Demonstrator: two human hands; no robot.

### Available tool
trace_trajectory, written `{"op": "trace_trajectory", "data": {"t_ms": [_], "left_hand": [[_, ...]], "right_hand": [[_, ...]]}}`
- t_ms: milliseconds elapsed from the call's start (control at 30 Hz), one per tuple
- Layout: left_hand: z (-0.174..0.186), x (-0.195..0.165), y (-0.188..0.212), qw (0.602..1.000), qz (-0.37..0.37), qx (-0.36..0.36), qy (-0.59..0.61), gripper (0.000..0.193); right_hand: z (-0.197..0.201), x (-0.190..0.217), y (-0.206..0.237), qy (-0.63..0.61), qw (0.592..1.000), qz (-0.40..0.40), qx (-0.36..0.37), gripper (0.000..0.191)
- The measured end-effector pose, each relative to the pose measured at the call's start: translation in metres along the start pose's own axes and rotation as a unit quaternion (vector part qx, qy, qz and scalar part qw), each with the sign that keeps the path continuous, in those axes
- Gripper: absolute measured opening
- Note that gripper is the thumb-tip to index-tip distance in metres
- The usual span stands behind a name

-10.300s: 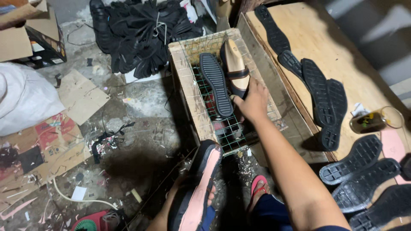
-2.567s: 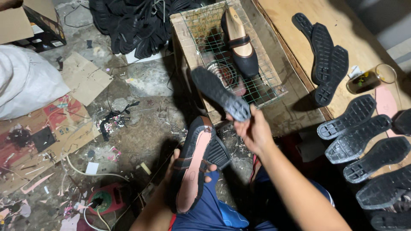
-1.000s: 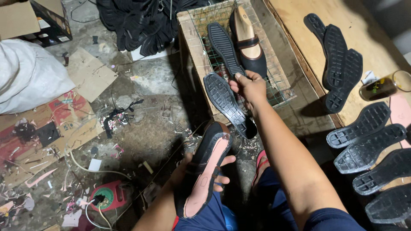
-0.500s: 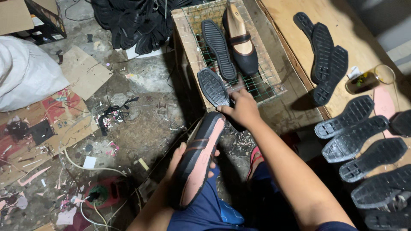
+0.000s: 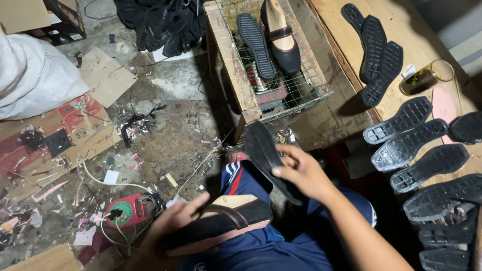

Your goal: The person sits on the floor holding a shoe and presses and trims the edge of its black rubber sole using a wooden-handled blade, working around the sole perimeter. They pick up a matching sole from a crate, align it with the shoe, and press the parts together by hand.

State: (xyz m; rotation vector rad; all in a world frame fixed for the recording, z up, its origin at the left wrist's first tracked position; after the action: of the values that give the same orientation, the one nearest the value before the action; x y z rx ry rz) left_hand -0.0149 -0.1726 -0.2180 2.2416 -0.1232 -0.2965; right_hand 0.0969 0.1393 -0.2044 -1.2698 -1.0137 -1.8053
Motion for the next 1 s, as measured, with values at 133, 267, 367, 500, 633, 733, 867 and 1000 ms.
{"op": "trace_trajectory", "data": {"t_ms": [133,267,367,500,633,733,867,1000], "left_hand": [[-0.042,-0.02,0.034,0.935,-0.186,0.301,0.039,0.063],[-0.017,-0.027,0.032,0.92,-0.311,0.176,-0.16,0.052],[0.004,-0.031,0.017,0.923,-0.352,0.056,-0.143,0.043],[-0.013,-0.048,0.023,0.837,-0.518,0.033,-0.177,0.045],[-0.049,-0.053,0.034,0.767,-0.538,-0.033,-0.348,0.046],[-0.081,-0.045,0.038,0.746,-0.549,0.01,-0.376,0.048],[-0.112,-0.031,0.036,0.731,-0.552,0.065,-0.397,0.053],[-0.127,-0.023,0.029,0.738,-0.539,0.094,-0.395,0.055]], "right_hand": [[0.033,-0.02,0.079,0.012,0.999,0.007,-0.05,0.072],[0.077,-0.05,0.156,-0.017,0.985,-0.139,-0.098,0.039],[0.087,-0.058,0.201,-0.144,0.964,-0.18,-0.128,0.047],[0.092,-0.016,0.226,0.301,0.933,-0.026,-0.198,0.044],[0.08,0.029,0.233,0.495,0.835,0.04,-0.237,0.028],[0.06,0.059,0.231,0.52,0.802,0.172,-0.24,0.026],[0.056,0.026,0.217,0.06,0.964,-0.01,-0.258,0.021],[0.041,0.011,0.203,-0.142,0.965,0.021,-0.219,0.032]]}}
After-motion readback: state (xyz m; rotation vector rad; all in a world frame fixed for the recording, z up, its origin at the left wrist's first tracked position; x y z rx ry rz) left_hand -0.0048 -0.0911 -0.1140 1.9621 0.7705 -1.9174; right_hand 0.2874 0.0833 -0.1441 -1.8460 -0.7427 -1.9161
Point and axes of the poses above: each hand's wrist, its own y-axis away from the middle knuckle, its own z-axis out of the back of the hand, x = y × z, the point moved 6 cm from there along -y, towards the middle knuckle, and after that the axes turned 4 degrees about z, right-handed, at the moved point
